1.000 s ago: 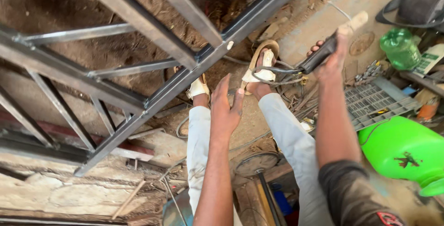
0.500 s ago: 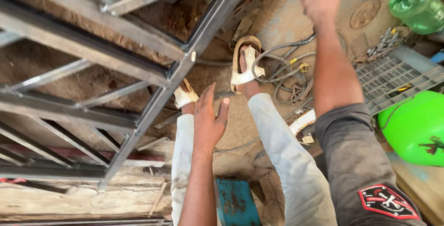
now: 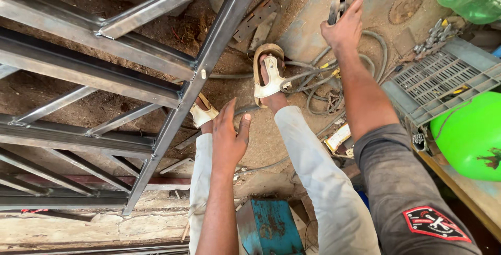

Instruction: The person welds joints on a metal frame using a welding torch while seated on the ground. They hold the frame with one hand and apply the torch to multiple joints, producing sparks and molten metal.

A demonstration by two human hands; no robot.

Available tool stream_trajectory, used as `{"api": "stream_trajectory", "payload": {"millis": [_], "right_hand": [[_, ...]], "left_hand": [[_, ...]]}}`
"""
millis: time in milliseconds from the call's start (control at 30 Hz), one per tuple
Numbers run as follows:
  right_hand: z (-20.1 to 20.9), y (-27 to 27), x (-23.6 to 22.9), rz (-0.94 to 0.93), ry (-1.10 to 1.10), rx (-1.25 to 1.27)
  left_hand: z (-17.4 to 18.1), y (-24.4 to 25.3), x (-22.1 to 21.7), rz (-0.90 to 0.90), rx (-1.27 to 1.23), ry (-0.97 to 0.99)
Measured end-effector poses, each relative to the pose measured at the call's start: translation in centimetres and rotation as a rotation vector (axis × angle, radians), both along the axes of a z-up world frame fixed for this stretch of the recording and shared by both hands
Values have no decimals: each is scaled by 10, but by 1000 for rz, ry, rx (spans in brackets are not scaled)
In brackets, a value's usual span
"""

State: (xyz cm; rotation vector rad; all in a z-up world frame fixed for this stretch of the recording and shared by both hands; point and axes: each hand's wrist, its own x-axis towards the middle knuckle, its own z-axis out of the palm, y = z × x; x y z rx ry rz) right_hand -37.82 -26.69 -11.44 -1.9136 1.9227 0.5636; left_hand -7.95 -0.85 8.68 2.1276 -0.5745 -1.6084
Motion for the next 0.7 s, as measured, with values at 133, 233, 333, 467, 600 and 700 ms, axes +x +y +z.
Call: {"api": "stream_trajectory", "payload": {"millis": [133, 233, 333, 467, 600, 700], "right_hand": [[0, 3, 4, -37, 8, -2], [4, 4, -5, 7, 41, 25], [2, 7, -14, 85, 58, -22], [-10, 8, -26, -26, 71, 68], [-11, 8, -33, 20, 73, 66], [-7, 9, -32, 63, 67, 53]], "left_hand": [[-2, -2, -3, -16, 7, -4], [-2, -2, -7, -9, 28, -2], [-4, -4, -9, -22, 34, -5], [-2, -6, -11, -46, 98, 22], [-1, -6, -12, -54, 77, 14], [-2, -4, -11, -64, 66, 6]]}}
